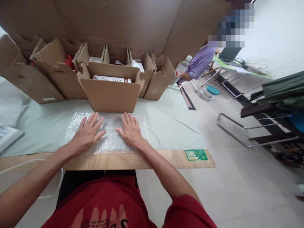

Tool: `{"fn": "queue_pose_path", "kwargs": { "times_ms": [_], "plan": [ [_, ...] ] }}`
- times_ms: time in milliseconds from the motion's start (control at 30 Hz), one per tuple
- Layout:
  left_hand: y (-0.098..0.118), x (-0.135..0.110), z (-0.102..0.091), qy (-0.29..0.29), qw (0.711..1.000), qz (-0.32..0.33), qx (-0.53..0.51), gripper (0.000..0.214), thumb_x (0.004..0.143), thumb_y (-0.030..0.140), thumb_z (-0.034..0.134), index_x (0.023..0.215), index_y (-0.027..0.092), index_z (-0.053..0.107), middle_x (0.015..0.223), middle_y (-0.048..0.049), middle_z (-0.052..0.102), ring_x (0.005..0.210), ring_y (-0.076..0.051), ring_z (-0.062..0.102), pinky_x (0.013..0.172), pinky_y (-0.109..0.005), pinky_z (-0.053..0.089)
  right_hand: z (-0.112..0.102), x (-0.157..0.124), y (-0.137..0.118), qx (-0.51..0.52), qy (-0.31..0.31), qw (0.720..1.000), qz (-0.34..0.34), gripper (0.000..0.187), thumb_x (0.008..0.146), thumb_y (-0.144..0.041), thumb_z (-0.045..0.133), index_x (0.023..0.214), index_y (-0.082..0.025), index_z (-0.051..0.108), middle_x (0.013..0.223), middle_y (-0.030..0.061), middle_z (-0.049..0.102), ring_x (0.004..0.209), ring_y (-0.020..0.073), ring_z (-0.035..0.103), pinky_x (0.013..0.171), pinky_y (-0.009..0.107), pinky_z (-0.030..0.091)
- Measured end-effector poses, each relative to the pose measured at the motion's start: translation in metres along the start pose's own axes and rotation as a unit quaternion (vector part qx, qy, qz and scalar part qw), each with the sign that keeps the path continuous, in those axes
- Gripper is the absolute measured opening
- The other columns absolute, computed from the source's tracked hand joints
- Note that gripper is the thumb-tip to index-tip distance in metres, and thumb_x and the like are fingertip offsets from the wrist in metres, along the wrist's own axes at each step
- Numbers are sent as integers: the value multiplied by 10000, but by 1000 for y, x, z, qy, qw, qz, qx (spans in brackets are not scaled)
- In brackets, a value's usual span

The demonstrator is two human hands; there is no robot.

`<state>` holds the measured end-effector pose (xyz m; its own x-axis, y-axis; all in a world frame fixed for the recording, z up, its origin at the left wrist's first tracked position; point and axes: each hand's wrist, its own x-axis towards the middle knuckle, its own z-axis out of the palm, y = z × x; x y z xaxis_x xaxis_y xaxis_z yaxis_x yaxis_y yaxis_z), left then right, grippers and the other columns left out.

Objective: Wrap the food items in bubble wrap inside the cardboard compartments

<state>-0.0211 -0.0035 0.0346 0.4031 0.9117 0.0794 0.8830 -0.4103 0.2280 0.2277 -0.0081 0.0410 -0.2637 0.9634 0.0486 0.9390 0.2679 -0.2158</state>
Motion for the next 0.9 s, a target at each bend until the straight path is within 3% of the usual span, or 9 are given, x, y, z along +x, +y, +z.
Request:
{"fn": "queue_pose_path", "kwargs": {
  "times_ms": [67, 167, 300, 400, 500, 567, 633, 733, 900],
  "plan": [
    [-2, 3, 7, -26, 1000, 5, 6, 656, 983, 468, 398, 1543, 130, 452, 1683, -196, 318, 1589, -362, 228, 1270, -603, 120, 5, 9, -1, 0, -29, 1000, -2, 702, 1031, -520, 462, 1592, -105, 386, 1687, 176, 320, 1586, 312, 257, 1280, 502, 216],
    [-25, -3, 10, -29, 999, -26, 24, 689, 981, 512, 369, 1554, 136, 438, 1678, -211, 322, 1579, -403, 234, 1245, -648, 140, 9, 4, 22, -14, -31, 999, 41, 693, 1036, -501, 457, 1589, -87, 389, 1683, 182, 325, 1580, 319, 271, 1283, 498, 206],
    [-53, -19, 1, -7, 996, -74, 53, 720, 986, 534, 306, 1549, 100, 425, 1668, -259, 313, 1565, -446, 240, 1210, -680, 189, 8, -19, 60, -29, -10, 996, 88, 675, 1046, -493, 409, 1597, -105, 372, 1683, 177, 329, 1570, 333, 290, 1262, 533, 235],
    [-51, -33, -10, -2, 993, -82, 81, 701, 1027, 500, 232, 1526, 48, 428, 1651, -306, 302, 1553, -467, 256, 1189, -697, 223, 0, -40, 70, -32, 15, 994, 108, 671, 1052, -489, 375, 1607, -113, 348, 1684, 194, 321, 1568, 359, 284, 1237, 586, 253],
    [-37, -53, -16, 24, 997, 10, 75, 665, 1049, 500, 259, 1543, 77, 398, 1671, -278, 284, 1562, -429, 263, 1219, -644, 231, -12, -68, 64, -7, 26, 999, 33, 726, 1044, -545, 378, 1651, -169, 249, 1707, 174, 273, 1581, 352, 250, 1233, 589, 266],
    [-28, -68, -14, 22, 992, 109, 58, 688, 1033, 550, 341, 1581, 135, 344, 1682, -225, 305, 1570, -380, 273, 1248, -583, 224, -18, -87, 55, 21, 2, 998, -56, 763, 1033, -593, 392, 1665, -210, 204, 1708, 150, 282, 1581, 328, 259, 1238, 565, 281],
    [-23, -81, -10, 9, 985, 166, 53, 732, 1003, 577, 425, 1596, 161, 319, 1674, -202, 338, 1565, -360, 292, 1263, -558, 203, -20, -103, 46, 30, -28, 992, -120, 797, 1018, -633, 415, 1656, -188, 237, 1685, 167, 330, 1567, 334, 292, 1236, 562, 299],
    [-22, -93, -5, 7, 982, 178, 55, 730, 972, 565, 498, 1563, 153, 382, 1648, -213, 382, 1533, -377, 352, 1257, -567, 201, -18, -117, 39, 11, -39, 989, -141, 752, 1014, -597, 478, 1597, -132, 374, 1622, 200, 433, 1522, 358, 374, 1205, 569, 360],
    [-26, -100, -10, 5, 981, 190, 48, 704, 952, 557, 540, 1527, 162, 444, 1595, -191, 475, 1459, -380, 463, 1228, -571, 261, -20, -122, 42, -8, -6, 984, -176, 455, 1018, -338, 575, 1422, -129, 587, 1482, 192, 599, 1375, 346, 561, 1059, 525, 526]
  ]
}}
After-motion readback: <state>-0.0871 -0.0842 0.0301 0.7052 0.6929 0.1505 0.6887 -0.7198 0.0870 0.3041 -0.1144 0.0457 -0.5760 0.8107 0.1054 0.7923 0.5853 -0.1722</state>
